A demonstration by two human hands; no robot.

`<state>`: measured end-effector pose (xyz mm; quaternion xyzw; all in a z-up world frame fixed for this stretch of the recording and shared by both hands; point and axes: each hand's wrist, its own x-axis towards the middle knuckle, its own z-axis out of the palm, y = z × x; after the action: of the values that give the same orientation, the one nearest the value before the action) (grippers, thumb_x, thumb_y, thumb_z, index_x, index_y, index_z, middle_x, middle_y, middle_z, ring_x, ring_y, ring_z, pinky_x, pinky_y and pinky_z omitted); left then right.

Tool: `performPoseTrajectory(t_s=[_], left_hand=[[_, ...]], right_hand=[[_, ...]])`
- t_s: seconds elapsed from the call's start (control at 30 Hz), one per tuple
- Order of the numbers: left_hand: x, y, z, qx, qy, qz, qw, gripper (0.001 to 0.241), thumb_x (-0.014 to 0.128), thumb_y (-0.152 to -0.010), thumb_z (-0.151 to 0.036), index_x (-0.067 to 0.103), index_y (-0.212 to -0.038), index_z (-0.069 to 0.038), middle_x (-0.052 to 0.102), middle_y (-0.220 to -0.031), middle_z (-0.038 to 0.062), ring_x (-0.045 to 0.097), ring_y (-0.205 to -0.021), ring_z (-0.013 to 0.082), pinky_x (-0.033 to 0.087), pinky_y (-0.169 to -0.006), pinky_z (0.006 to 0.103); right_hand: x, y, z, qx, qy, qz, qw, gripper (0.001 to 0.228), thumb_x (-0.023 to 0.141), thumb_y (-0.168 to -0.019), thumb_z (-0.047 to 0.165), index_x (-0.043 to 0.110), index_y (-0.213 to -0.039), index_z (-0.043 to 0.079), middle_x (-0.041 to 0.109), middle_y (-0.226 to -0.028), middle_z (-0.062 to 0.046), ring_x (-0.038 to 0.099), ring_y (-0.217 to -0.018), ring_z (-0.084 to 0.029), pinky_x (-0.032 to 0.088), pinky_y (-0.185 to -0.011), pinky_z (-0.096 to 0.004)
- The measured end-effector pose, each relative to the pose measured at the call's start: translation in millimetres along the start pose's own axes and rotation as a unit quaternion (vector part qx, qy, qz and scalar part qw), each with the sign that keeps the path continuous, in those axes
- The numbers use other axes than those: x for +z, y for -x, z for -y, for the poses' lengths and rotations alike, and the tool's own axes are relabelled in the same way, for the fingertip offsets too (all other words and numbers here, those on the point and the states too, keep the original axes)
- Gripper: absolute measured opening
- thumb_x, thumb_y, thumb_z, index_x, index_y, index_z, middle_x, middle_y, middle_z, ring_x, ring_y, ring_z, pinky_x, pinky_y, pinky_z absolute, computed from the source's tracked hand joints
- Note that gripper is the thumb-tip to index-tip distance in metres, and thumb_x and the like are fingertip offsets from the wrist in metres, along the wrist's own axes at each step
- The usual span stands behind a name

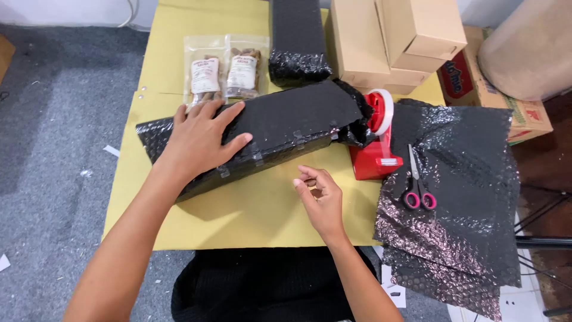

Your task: Wrapping a long rectangular box with black bubble wrap and securing the ends with adhesive tape.

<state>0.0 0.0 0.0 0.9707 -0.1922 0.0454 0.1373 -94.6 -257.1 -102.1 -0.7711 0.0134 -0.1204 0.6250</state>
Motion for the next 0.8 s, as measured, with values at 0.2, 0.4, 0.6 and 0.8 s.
performPoseTrajectory(t_s=[0.2, 0.4, 0.6, 0.8], left_hand=[[-1.8, 24.0, -13.5, -0.034, -0.028, 0.022, 0.999, 0.067, 0.053, -0.095, -0.063, 0.053, -0.15, -0.025, 0.06, -0.136, 0.022, 0.06, -0.122, 0.0499, 0.039, -0.104, 0.0669], [3.1, 63.6, -18.5, -0.072, -0.06, 0.037, 0.995, 0.07, 0.048, -0.096, -0.066, 0.05, -0.153, -0.025, 0.06, -0.134, 0.021, 0.063, -0.121, 0.0459, 0.044, -0.103, 0.0616], [-9.6, 81.0, -35.2, -0.111, -0.068, 0.085, 0.988, 0.076, 0.05, -0.093, -0.069, 0.049, -0.151, -0.02, 0.063, -0.127, 0.023, 0.068, -0.114, 0.0459, 0.047, -0.102, 0.0609], [-45.1, 37.0, -52.4, -0.163, 0.036, 0.176, 0.97, 0.091, 0.043, -0.092, -0.072, 0.035, -0.158, -0.011, 0.06, -0.134, 0.032, 0.062, -0.123, 0.0519, 0.046, -0.103, 0.061]], right_hand=[[-6.6, -8.9, 8.2, 0.074, -0.133, -0.006, 0.988, 0.044, 0.067, -0.094, 0.009, 0.058, -0.136, -0.001, 0.064, -0.121, -0.016, 0.063, -0.096, -0.015, 0.062, -0.069, -0.027], [-6.3, -13.8, 19.8, 0.117, -0.2, 0.003, 0.973, 0.053, 0.065, -0.096, 0.013, 0.049, -0.145, 0.001, 0.061, -0.131, -0.015, 0.064, -0.108, -0.019, 0.063, -0.077, -0.03], [-9.0, -24.0, 23.7, 0.135, -0.188, -0.014, 0.973, 0.053, 0.062, -0.098, 0.02, 0.048, -0.147, 0.005, 0.057, -0.135, -0.009, 0.058, -0.115, -0.016, 0.059, -0.089, -0.03], [-7.6, -61.9, -16.9, 0.189, -0.247, -0.046, 0.949, 0.05, 0.061, -0.101, 0.029, 0.053, -0.146, 0.008, 0.057, -0.129, -0.004, 0.055, -0.115, -0.015, 0.052, -0.1, -0.034]])
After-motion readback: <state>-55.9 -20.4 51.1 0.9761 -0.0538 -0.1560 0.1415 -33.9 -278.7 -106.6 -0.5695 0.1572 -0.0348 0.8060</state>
